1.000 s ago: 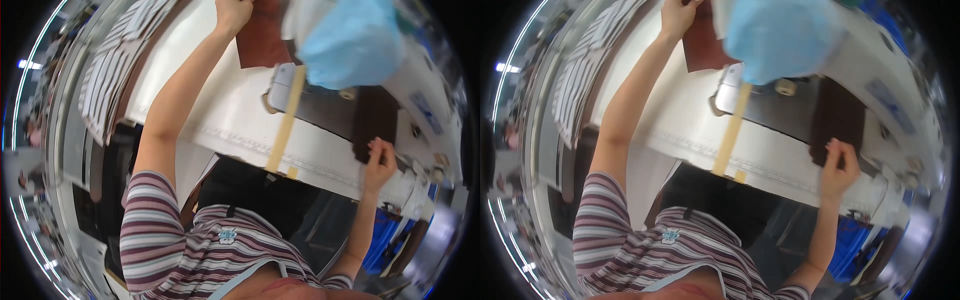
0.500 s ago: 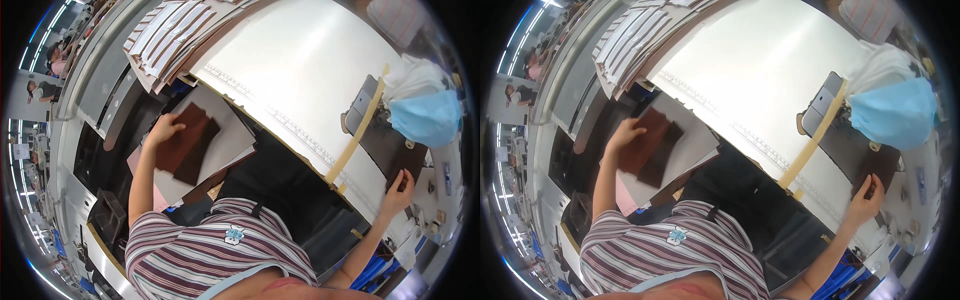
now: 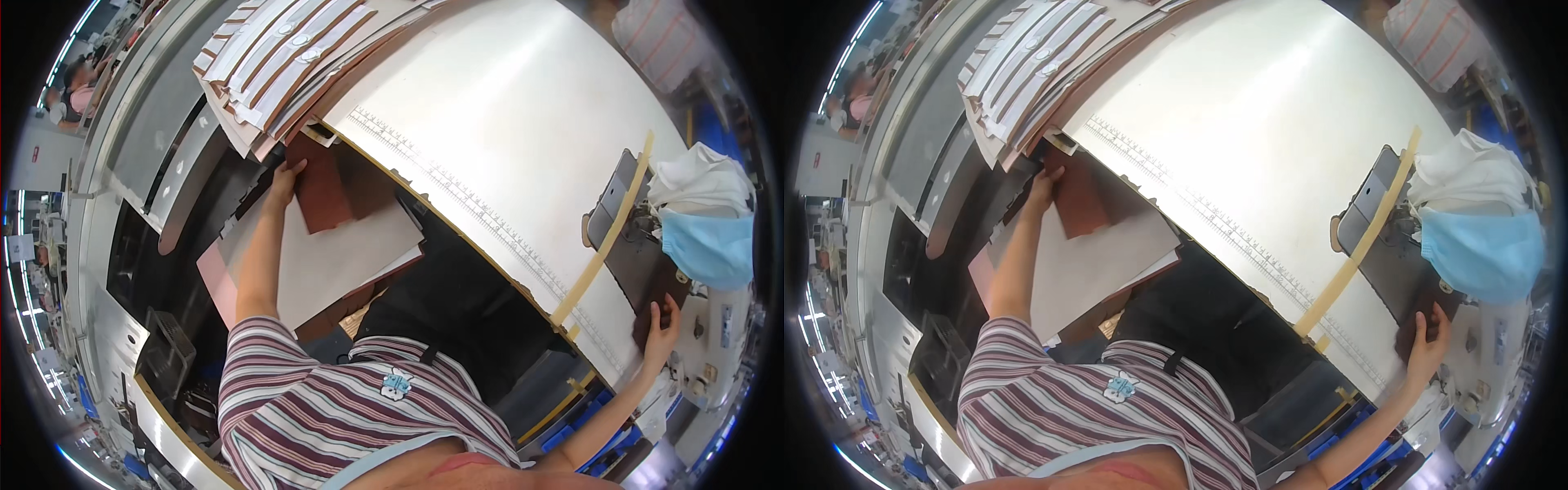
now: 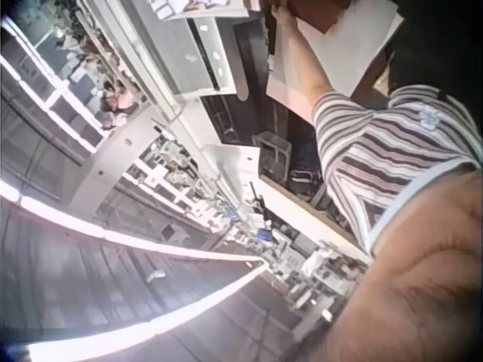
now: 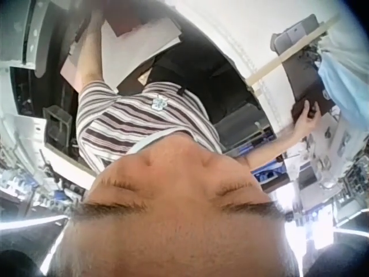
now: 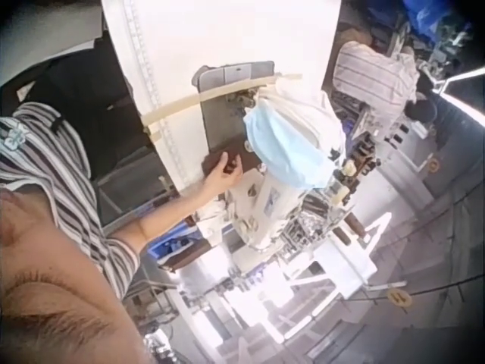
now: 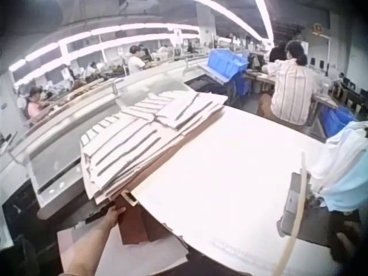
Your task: Assembling and sewing pieces of leather at a sewing machine workstation.
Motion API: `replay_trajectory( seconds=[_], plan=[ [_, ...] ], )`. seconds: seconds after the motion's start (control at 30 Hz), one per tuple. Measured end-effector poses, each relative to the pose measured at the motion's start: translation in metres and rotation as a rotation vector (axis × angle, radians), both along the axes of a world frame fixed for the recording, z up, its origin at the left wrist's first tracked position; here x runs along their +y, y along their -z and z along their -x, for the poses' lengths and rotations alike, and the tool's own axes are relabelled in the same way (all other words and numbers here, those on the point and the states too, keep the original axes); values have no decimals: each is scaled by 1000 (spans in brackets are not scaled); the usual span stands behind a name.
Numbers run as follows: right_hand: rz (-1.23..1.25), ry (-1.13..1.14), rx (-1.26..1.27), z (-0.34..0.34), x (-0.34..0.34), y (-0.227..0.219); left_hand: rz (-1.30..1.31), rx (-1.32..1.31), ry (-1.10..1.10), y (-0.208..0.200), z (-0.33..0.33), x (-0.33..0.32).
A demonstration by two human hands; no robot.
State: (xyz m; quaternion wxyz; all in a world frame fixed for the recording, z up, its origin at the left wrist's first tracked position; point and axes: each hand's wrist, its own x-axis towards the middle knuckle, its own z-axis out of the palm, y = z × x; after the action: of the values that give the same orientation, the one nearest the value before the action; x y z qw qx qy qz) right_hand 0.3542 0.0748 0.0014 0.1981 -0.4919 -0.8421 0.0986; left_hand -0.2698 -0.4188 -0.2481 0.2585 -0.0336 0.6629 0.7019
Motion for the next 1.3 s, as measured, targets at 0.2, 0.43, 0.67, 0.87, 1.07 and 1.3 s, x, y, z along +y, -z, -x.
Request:
replay_trajectory(
  seconds=[0.2, 0.43, 0.67, 0.87, 1.07, 1.3],
  plan=[
    [77, 7, -30, -2, 5, -4, 368, 351, -26, 4, -31, 36],
    [205, -80, 78, -10, 22, -4, 200, 134, 118, -47, -7, 28],
    [184, -120, -73, 1, 20, -2, 193, 63, 141, -39, -21, 18],
    [151, -442, 2, 50, -40, -49, 193, 56, 188, -35, -9, 21],
    [337, -544, -167, 108, -116, -42, 184, 16, 224, -23, -8, 22],
    [424, -575, -55, 104, -120, -30, 94, -19, 149, -14, -1, 5]
  ],
)
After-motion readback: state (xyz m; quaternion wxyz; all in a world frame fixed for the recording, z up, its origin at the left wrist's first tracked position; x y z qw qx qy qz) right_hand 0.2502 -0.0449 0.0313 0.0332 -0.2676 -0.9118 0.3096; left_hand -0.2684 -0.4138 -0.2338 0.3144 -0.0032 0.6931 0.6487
